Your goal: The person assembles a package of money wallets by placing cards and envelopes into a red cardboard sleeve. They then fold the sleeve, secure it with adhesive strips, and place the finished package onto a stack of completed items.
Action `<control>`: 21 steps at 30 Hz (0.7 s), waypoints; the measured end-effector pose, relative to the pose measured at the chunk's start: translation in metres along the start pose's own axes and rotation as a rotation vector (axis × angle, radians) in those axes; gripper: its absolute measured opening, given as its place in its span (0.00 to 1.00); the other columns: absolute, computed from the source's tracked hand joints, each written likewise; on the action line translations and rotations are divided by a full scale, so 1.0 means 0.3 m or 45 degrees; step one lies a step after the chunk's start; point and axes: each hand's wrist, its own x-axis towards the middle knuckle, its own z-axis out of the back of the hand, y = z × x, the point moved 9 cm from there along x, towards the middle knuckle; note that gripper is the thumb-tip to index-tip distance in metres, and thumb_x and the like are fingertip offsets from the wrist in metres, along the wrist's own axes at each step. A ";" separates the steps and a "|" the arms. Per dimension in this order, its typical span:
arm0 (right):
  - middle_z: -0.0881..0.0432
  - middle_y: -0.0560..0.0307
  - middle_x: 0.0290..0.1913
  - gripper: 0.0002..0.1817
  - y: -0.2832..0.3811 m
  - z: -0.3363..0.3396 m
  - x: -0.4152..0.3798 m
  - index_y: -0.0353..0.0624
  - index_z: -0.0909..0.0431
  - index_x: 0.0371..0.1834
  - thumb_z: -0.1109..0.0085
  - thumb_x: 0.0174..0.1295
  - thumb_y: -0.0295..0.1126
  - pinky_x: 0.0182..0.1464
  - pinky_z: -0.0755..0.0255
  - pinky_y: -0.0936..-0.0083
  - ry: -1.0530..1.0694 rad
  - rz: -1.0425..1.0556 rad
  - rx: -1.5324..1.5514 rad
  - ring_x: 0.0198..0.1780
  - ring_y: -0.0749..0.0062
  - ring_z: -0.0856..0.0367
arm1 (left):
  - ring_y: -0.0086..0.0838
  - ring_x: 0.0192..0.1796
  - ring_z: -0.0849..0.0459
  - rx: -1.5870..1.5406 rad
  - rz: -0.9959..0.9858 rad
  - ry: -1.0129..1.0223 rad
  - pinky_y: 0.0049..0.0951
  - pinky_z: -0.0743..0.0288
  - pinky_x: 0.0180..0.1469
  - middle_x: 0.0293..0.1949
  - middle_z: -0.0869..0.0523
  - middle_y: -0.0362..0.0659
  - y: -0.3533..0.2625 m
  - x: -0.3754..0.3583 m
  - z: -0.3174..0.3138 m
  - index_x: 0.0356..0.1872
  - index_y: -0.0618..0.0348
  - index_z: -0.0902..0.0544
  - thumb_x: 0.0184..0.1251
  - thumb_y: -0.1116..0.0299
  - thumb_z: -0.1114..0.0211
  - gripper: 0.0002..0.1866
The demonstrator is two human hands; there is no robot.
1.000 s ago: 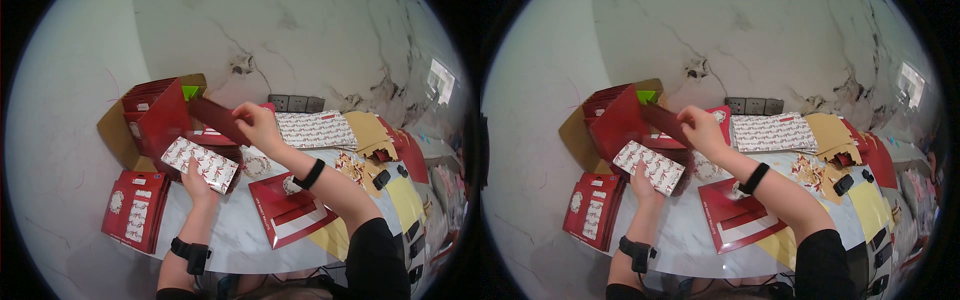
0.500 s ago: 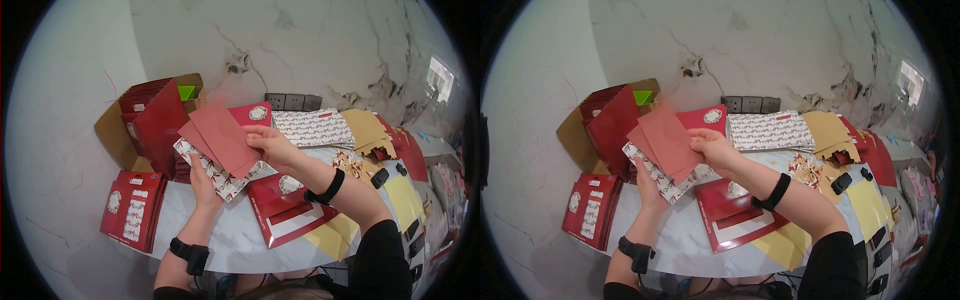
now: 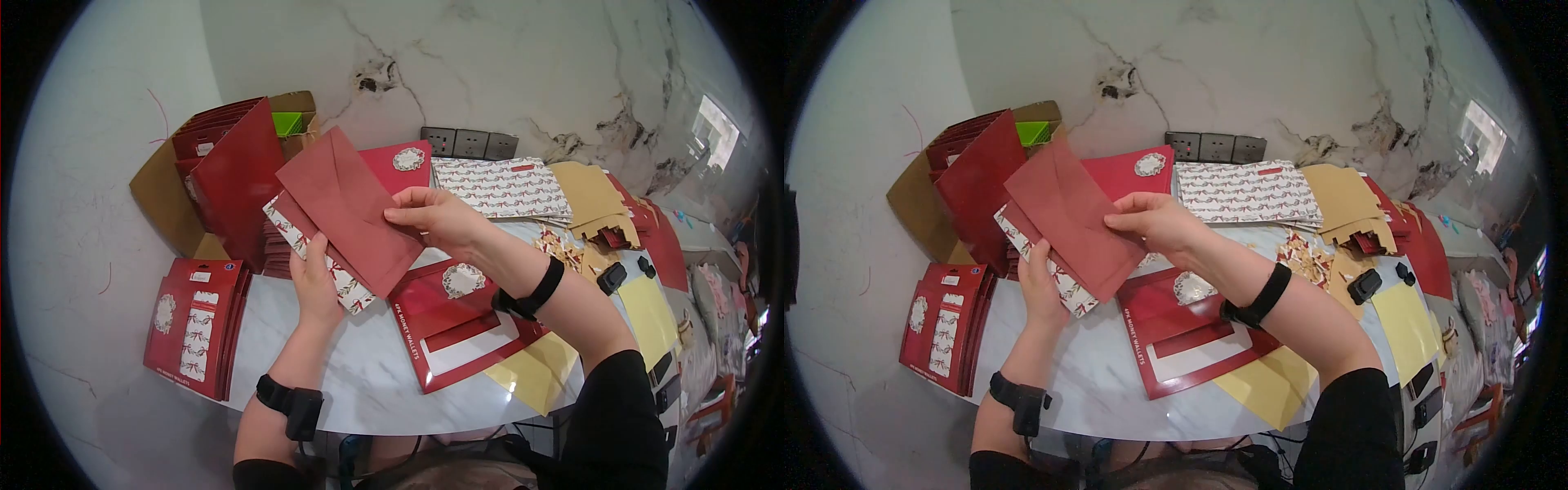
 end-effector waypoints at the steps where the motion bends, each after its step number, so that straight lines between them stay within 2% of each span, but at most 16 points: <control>1: 0.14 0.64 0.46 0.09 0.000 0.012 0.004 0.46 0.20 0.49 0.36 0.68 0.32 0.45 0.24 0.82 -0.002 0.000 0.000 0.47 0.82 0.17 | 0.30 0.57 0.18 0.008 0.002 -0.037 0.32 0.23 0.58 0.59 0.21 0.46 -0.007 -0.004 -0.003 0.66 0.64 0.31 0.76 0.62 0.46 0.23; 4: 0.14 0.65 0.41 0.07 0.024 0.057 0.011 0.46 0.18 0.43 0.34 0.66 0.33 0.45 0.23 0.80 -0.057 0.070 -0.121 0.43 0.81 0.16 | 0.30 0.59 0.20 -0.013 0.028 -0.052 0.33 0.25 0.60 0.61 0.22 0.46 -0.016 -0.011 -0.013 0.66 0.64 0.31 0.76 0.63 0.46 0.23; 6: 0.14 0.62 0.37 0.06 0.036 0.089 0.016 0.42 0.17 0.39 0.31 0.63 0.29 0.40 0.21 0.81 -0.120 0.099 -0.106 0.38 0.80 0.16 | 0.30 0.60 0.21 -0.044 0.054 -0.033 0.33 0.25 0.61 0.62 0.23 0.46 -0.014 -0.010 -0.015 0.67 0.64 0.32 0.76 0.64 0.46 0.23; 9: 0.13 0.62 0.40 0.06 0.053 0.098 0.006 0.45 0.18 0.41 0.31 0.64 0.31 0.43 0.21 0.78 -0.060 0.098 -0.194 0.40 0.79 0.15 | 0.30 0.61 0.21 -0.074 0.092 -0.009 0.33 0.26 0.61 0.63 0.24 0.46 -0.004 -0.011 -0.024 0.68 0.64 0.33 0.77 0.63 0.46 0.24; 13: 0.12 0.60 0.38 0.07 0.081 0.083 -0.024 0.43 0.18 0.40 0.30 0.63 0.29 0.42 0.20 0.78 -0.064 0.109 -0.246 0.38 0.78 0.14 | 0.30 0.61 0.22 -0.030 0.086 0.055 0.33 0.27 0.62 0.63 0.24 0.46 0.009 -0.022 -0.040 0.68 0.64 0.33 0.79 0.60 0.46 0.25; 16: 0.12 0.59 0.36 0.07 0.093 0.066 -0.039 0.42 0.18 0.39 0.30 0.62 0.29 0.41 0.21 0.79 -0.107 0.138 -0.295 0.36 0.78 0.14 | 0.29 0.62 0.22 0.016 0.076 0.077 0.32 0.27 0.62 0.63 0.24 0.46 0.027 -0.026 -0.035 0.68 0.65 0.33 0.79 0.59 0.46 0.25; 18: 0.12 0.56 0.34 0.06 0.108 0.058 -0.046 0.38 0.18 0.37 0.30 0.60 0.25 0.36 0.23 0.83 -0.147 0.221 -0.268 0.33 0.79 0.15 | 0.29 0.62 0.22 0.006 0.062 0.085 0.32 0.27 0.62 0.63 0.24 0.46 0.030 -0.025 -0.036 0.68 0.65 0.33 0.79 0.59 0.46 0.25; 21: 0.12 0.56 0.34 0.06 0.116 0.046 -0.057 0.38 0.19 0.36 0.30 0.60 0.25 0.36 0.23 0.83 -0.171 0.203 -0.316 0.34 0.79 0.15 | 0.29 0.61 0.22 -0.021 0.045 0.037 0.32 0.27 0.62 0.63 0.24 0.46 0.015 -0.022 -0.032 0.68 0.64 0.32 0.79 0.58 0.47 0.25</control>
